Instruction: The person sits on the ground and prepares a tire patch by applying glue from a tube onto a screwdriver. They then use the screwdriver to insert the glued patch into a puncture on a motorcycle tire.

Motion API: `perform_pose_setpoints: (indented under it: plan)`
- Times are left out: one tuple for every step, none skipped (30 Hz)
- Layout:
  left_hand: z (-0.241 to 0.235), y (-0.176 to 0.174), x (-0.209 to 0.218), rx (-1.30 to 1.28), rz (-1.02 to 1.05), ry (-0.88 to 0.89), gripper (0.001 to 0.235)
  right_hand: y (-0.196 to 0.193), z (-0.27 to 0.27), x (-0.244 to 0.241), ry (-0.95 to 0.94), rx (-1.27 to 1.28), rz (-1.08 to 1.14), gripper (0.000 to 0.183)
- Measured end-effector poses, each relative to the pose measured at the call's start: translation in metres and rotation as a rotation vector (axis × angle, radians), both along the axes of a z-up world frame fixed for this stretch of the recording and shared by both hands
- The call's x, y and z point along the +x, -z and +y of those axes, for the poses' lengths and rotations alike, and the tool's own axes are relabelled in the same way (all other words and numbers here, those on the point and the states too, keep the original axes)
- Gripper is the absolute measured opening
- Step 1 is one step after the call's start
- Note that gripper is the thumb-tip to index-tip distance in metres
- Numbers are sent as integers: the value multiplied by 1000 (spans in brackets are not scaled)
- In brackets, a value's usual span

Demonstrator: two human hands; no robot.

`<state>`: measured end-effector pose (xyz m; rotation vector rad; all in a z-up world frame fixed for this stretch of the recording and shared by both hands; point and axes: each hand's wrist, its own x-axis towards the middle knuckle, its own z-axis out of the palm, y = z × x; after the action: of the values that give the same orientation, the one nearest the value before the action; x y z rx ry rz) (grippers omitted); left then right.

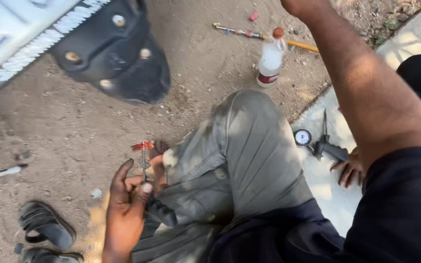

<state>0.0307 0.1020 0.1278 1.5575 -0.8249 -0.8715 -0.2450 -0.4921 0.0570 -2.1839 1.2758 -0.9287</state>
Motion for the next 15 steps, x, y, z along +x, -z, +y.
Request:
perform_pose_setpoints:
  plan:
    - [-12,2,5,-11,-45,44,64,21,-13,-12,-13,-54,44,22]
    - [-24,4,4,29,13,14,62,43,-23,-26,-12,-24,-9,23]
    - [-37,9,-4,80,88,-5,60,68,-28,-51,-5,-13,-20,23]
    - [-51,15,-12,131,161,-26,57,95,-30,-76,56,173,-293,24]
    - [-59,19,-24,170,131,-32,57,120,-28,-92,92,161,-116,23]
    - [-70,23,-33,209,102,-37,57,146,-23,-111,121,147,62,23]
    - [-80,27,-44,243,71,-55,57,163,-21,-119,129,124,239,23]
    - [-87,28,-58,250,70,-12,53,180,-12,-128,65,70,285,23]
    - [-107,30,-64,216,44,23,50,186,-23,-123,1,-26,300,23]
    - [-127,31,-68,184,17,58,46,189,-40,-115,-62,-123,314,24]
    - [-142,32,-70,297,17,28,44,199,-50,-103,-53,-120,412,29]
    - [-157,36,-70,409,21,-3,43,211,-65,-87,-44,-120,510,36]
    - [-175,43,-67,512,32,-12,41,219,-89,-75,-59,-58,578,40]
    - [-185,46,-59,545,50,1,42,225,-114,-61,-74,4,646,43]
    - [-186,48,-55,584,90,24,44,223,-134,-52,-86,73,737,47]
